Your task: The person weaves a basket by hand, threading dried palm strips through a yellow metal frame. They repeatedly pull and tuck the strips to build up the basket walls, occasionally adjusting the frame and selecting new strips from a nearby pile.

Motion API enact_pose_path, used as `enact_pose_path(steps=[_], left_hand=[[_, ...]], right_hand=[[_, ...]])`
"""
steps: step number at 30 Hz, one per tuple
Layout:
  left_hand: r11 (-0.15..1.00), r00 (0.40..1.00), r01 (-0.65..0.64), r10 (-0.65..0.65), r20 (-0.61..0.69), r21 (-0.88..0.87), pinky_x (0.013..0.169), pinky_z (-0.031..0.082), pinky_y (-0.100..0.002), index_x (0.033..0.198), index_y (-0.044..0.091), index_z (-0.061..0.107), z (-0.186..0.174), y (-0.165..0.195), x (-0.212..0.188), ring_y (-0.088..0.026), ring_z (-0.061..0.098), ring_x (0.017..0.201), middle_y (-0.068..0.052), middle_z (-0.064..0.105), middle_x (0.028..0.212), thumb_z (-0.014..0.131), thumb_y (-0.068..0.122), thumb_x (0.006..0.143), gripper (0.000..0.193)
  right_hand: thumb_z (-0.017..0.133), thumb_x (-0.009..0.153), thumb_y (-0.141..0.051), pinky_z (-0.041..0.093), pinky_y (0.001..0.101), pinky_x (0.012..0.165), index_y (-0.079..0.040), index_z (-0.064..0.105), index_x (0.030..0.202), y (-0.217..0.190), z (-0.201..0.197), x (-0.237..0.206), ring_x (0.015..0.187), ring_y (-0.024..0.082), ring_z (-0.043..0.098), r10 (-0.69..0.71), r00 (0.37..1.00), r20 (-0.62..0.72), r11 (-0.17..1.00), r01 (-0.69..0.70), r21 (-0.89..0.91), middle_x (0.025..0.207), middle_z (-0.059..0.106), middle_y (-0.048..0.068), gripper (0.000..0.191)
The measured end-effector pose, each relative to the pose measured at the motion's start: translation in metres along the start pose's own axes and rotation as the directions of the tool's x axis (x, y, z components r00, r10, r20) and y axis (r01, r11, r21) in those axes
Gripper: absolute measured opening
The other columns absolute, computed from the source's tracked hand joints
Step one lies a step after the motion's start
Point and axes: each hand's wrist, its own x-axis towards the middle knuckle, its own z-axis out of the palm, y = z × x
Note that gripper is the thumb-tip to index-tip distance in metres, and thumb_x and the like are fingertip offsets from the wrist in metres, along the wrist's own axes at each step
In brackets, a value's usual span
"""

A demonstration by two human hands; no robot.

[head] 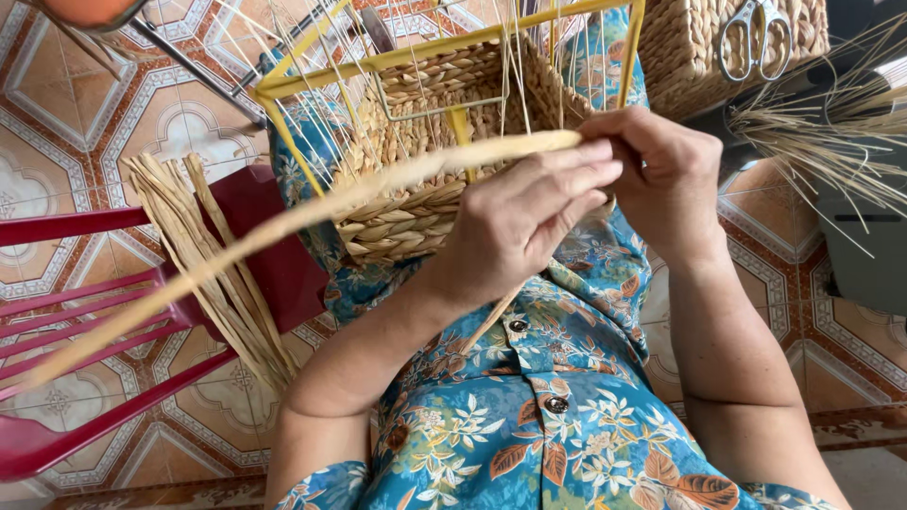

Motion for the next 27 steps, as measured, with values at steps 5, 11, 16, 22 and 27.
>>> enact_pose_path(steps=[5, 11, 16, 22, 27], left_hand=[[0.886, 0.927, 0.266, -0.343, 0.149, 0.38, 0.067, 0.064, -0.032, 0.11, -0.004, 0.067, -0.023, 0.01, -0.004, -0.022, 0.073, 0.08, -0.012, 0.065, 0.105, 0.071, 0.006, 0.097, 0.017], [0.873, 0.938, 0.132, -0.263, 0.224, 0.47, 0.057, 0.056, -0.033, 0.092, -0.002, 0.068, -0.018, 0.008, 0.003, -0.023, 0.063, 0.076, -0.01, 0.058, 0.089, 0.082, 0.04, 0.086, 0.045], [0.843, 0.883, 0.081, -0.308, 0.353, 0.532, 0.06, 0.056, -0.036, 0.087, 0.001, 0.069, -0.004, 0.005, 0.008, -0.023, 0.063, 0.083, -0.012, 0.058, 0.093, 0.08, 0.032, 0.08, 0.034], [0.901, 0.74, 0.302, -0.427, 0.519, 0.311, 0.059, 0.053, -0.033, 0.087, 0.003, 0.072, -0.038, -0.016, 0.024, -0.016, 0.061, 0.064, -0.006, 0.065, 0.082, 0.071, 0.024, 0.095, 0.022], [0.56, 0.677, 0.732, -0.534, 0.507, -0.387, 0.057, 0.057, -0.026, 0.109, -0.004, 0.074, -0.063, -0.031, 0.035, -0.013, 0.067, 0.064, -0.008, 0.073, 0.08, 0.052, 0.017, 0.109, 0.03]], right_hand=[[0.063, 0.099, 0.011, 0.059, 0.0259, 0.072, 0.002, 0.061, 0.104, -0.003, -0.007, -0.001, 0.086, 0.014, 0.072, 0.006, 0.993, 0.119, 0.988, -0.024, 0.152, 0.107, 0.071, 0.013, 0.011], [0.069, 0.106, 0.009, 0.058, 0.0252, 0.073, 0.001, 0.059, 0.106, 0.004, 0.005, 0.001, 0.086, 0.014, 0.073, -0.026, 1.0, -0.003, 1.0, 0.026, 0.001, 0.099, 0.073, 0.01, 0.013], [0.062, 0.103, 0.009, 0.059, 0.0262, 0.078, 0.002, 0.063, 0.108, 0.0, -0.024, 0.009, 0.093, 0.015, 0.071, 0.091, 0.993, 0.079, 0.97, -0.107, 0.217, 0.105, 0.071, 0.009, 0.009], [0.075, 0.092, 0.002, 0.058, 0.0302, 0.079, 0.001, 0.072, 0.119, -0.016, -0.038, 0.011, 0.094, 0.021, 0.071, -0.135, 0.97, 0.201, 0.99, 0.141, -0.013, 0.109, 0.07, 0.012, 0.027], [0.078, 0.099, -0.001, 0.056, 0.0317, 0.071, -0.004, 0.073, 0.112, -0.002, -0.009, 0.011, 0.083, 0.019, 0.07, -0.072, 0.99, 0.125, 0.995, 0.079, -0.055, 0.098, 0.071, 0.009, 0.015]])
